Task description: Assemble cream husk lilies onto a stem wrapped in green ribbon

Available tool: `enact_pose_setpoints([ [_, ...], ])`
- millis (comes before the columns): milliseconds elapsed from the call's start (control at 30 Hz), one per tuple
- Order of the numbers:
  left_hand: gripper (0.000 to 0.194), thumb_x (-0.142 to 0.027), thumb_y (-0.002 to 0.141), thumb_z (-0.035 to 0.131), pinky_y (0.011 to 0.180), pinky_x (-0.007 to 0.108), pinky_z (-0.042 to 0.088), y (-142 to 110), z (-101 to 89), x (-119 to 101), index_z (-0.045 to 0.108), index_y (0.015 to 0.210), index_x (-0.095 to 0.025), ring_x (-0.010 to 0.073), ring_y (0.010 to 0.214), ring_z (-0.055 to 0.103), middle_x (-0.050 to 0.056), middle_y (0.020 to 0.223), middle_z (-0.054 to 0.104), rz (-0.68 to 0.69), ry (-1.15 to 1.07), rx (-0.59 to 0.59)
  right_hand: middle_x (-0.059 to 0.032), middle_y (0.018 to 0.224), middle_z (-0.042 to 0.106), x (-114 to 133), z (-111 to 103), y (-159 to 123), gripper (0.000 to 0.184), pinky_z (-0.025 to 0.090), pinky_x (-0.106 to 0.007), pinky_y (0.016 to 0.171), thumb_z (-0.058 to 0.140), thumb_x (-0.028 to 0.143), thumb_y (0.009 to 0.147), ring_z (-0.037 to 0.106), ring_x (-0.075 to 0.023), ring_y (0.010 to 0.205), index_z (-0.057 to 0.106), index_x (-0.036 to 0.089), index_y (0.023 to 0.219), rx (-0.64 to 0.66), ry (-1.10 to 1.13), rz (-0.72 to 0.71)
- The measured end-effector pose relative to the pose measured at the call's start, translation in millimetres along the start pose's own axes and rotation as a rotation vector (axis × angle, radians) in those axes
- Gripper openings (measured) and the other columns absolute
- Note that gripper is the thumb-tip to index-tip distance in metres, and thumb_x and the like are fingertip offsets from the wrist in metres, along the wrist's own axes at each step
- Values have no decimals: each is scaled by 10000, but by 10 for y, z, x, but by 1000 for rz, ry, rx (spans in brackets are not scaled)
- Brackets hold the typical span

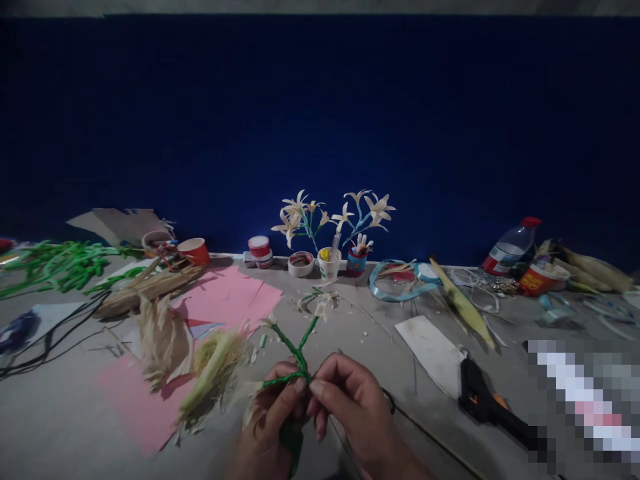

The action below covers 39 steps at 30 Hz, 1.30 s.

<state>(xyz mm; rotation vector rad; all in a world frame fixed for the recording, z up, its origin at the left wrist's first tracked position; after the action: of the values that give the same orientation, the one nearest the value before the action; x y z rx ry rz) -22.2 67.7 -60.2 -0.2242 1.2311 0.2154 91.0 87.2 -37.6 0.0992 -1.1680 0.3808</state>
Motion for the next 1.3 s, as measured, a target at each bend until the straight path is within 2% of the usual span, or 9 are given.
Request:
enact_pose_setpoints([
  [100, 43, -285, 702, 708, 735, 332, 495, 18, -32, 1, 698, 721, -248, 259, 841, 616, 73, 805, 660, 12, 1, -22, 37, 564, 589, 20, -29, 19, 283, 415, -169, 425, 720, 372, 751, 493, -62, 440, 564, 158, 655, 0, -56, -46],
  [200, 84, -274, 698, 721, 794, 334, 489, 31, -35, 47, 693, 754, -218, 249, 878, 622, 58, 830, 669, -16, -69, -24, 43, 574, 566, 42, -50, 46, 294, 419, -182, 438, 694, 405, 771, 488, -70, 453, 557, 164, 674, 13, -142, -89],
  [333, 134, -236, 651, 769, 688, 265, 491, 32, 23, 150, 695, 755, -199, 177, 726, 611, 19, 742, 665, -98, -283, -18, 40, 613, 555, 115, -40, 54, 271, 412, -195, 471, 627, 391, 825, 498, -79, 482, 544, 171, 691, 40, -309, -157],
  [500, 214, -225, 526, 851, 545, 193, 457, -22, 166, 315, 667, 622, -172, 103, 540, 550, -26, 561, 623, -306, -538, -74, 38, 636, 527, 229, -36, 14, 206, 419, -213, 516, 511, 313, 890, 522, -111, 551, 533, 190, 725, -8, -592, -299],
  [633, 274, -227, 479, 877, 550, 185, 456, -43, 210, 381, 652, 625, -171, 94, 548, 563, -39, 569, 633, -338, -591, -110, 23, 651, 566, 310, -25, -26, 178, 421, -227, 556, 482, 236, 886, 565, -138, 610, 523, 203, 716, -85, -880, -427],
  [800, 290, -270, 494, 876, 658, 208, 478, -2, 62, 398, 688, 694, -175, 120, 660, 602, -23, 666, 677, -217, -467, -185, 19, 668, 598, 444, 63, -120, 141, 423, -232, 585, 473, 195, 894, 593, -140, 624, 523, 210, 763, -146, -1164, -635],
  [933, 236, -249, 558, 849, 675, 226, 466, 80, 30, 315, 693, 712, -161, 124, 653, 582, -20, 670, 660, -114, -348, -136, -7, 666, 610, 497, 171, -210, 139, 427, -261, 596, 454, 151, 893, 600, -166, 621, 516, 204, 780, -195, -1360, -850],
  [1100, 203, -251, 610, 822, 687, 224, 461, 132, 34, 234, 679, 716, -154, 125, 673, 577, -21, 674, 635, -62, -309, -108, -31, 666, 629, 456, 245, -221, 173, 429, -284, 605, 438, 126, 898, 602, -188, 634, 512, 206, 763, -210, -1434, -983],
  [1300, 185, -267, 630, 812, 684, 211, 461, 112, 51, 175, 683, 711, -162, 123, 684, 568, -20, 675, 630, -53, -334, -99, -57, 727, 677, 448, 311, -275, 121, 472, -308, 693, 448, 112, 905, 627, -201, 699, 544, 178, 872, -196, -1502, -1082],
])
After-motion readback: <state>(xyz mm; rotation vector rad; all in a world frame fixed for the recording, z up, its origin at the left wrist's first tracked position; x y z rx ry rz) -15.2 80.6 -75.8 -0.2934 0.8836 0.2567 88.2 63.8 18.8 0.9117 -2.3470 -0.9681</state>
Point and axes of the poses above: each hand's wrist, its own y-axis towards the middle knuckle, its own z-axis out of the palm, x = y × z, the point moved 10 cm from there along y, towards the middle knuckle
